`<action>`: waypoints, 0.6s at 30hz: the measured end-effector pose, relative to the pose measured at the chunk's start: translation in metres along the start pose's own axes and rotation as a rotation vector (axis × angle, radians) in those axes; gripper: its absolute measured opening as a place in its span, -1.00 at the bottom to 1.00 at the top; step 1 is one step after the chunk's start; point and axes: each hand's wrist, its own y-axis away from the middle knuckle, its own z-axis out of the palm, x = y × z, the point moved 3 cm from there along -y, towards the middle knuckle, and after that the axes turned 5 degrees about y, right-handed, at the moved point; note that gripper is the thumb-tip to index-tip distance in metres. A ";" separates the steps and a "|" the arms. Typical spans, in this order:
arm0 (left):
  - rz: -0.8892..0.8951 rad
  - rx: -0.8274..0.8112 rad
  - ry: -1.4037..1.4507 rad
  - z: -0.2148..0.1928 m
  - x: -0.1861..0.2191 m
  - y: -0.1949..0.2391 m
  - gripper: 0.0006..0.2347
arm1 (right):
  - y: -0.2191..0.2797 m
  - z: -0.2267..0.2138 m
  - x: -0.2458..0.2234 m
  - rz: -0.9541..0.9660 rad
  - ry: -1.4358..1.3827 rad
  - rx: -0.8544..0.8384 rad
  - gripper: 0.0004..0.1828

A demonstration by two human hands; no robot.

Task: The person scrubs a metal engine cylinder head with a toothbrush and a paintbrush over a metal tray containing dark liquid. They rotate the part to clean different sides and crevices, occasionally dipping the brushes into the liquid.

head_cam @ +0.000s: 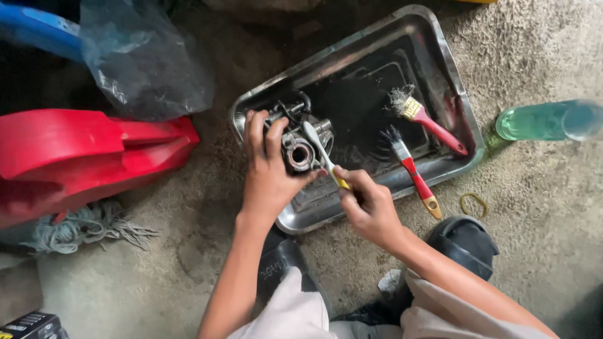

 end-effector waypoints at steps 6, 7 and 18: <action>-0.012 0.000 0.000 0.006 0.002 -0.003 -0.03 | 0.024 -0.016 0.021 0.030 0.053 -0.040 -0.69; -0.018 -0.004 0.004 0.003 0.000 -0.001 -0.03 | 0.014 -0.010 0.015 0.037 0.055 -0.043 -0.69; -0.050 -0.069 0.062 0.003 -0.007 -0.014 0.00 | -0.016 -0.019 0.004 0.032 0.131 -0.084 -0.69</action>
